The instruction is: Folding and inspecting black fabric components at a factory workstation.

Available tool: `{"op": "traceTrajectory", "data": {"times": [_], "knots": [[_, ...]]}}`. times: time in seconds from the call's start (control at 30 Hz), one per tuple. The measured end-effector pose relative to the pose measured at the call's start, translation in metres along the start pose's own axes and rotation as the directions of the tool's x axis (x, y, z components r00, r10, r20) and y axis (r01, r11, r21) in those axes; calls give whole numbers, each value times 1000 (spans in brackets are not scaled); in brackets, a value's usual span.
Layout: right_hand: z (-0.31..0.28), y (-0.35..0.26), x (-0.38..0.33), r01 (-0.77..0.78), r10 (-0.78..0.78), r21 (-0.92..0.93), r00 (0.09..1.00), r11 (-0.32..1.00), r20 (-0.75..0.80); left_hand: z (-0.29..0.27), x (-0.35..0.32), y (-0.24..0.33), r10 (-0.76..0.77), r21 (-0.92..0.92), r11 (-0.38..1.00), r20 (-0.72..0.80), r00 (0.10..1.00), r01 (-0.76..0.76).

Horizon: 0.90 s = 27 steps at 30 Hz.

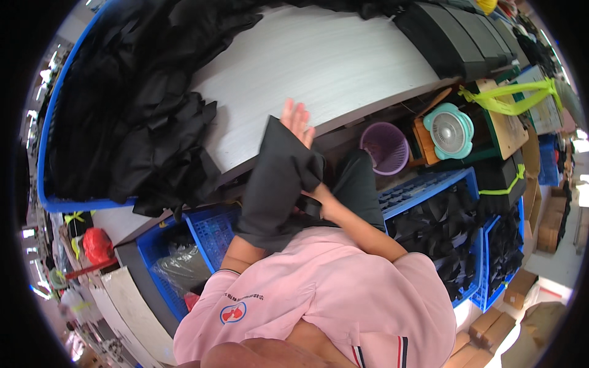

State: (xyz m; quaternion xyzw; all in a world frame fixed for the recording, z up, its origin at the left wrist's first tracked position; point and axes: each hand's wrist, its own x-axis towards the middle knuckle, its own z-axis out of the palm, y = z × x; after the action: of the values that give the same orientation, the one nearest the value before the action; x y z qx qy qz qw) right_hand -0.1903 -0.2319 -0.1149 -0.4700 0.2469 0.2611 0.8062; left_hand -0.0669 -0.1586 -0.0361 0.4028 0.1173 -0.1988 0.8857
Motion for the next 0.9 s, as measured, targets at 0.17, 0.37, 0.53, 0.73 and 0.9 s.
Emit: {"op": "traceTrajectory", "data": {"times": [0.17, 0.37, 0.53, 0.73, 0.9], "knots": [[4, -65, -25, 653, -750, -541, 659, 531, 59, -64, 10, -11, 180, 21, 984, -103, 978, -179], [2, -76, -22, 587, -524, -501, 805, 637, 277, -47, -7, 2, 118, -183, 974, -89, 989, -133], [9, -102, -39, 388, -442, 216, 829, 896, 343, -79, -1, -9, 227, 29, 974, -113, 967, -225], [6, -148, -13, 623, -621, -78, 782, 778, 59, -93, -88, -8, 380, 258, 695, 661, 647, -671], [10, -148, -15, 763, -811, -284, 573, 580, -117, -106, -63, -45, 5, 240, 964, 399, 917, -110]]}}
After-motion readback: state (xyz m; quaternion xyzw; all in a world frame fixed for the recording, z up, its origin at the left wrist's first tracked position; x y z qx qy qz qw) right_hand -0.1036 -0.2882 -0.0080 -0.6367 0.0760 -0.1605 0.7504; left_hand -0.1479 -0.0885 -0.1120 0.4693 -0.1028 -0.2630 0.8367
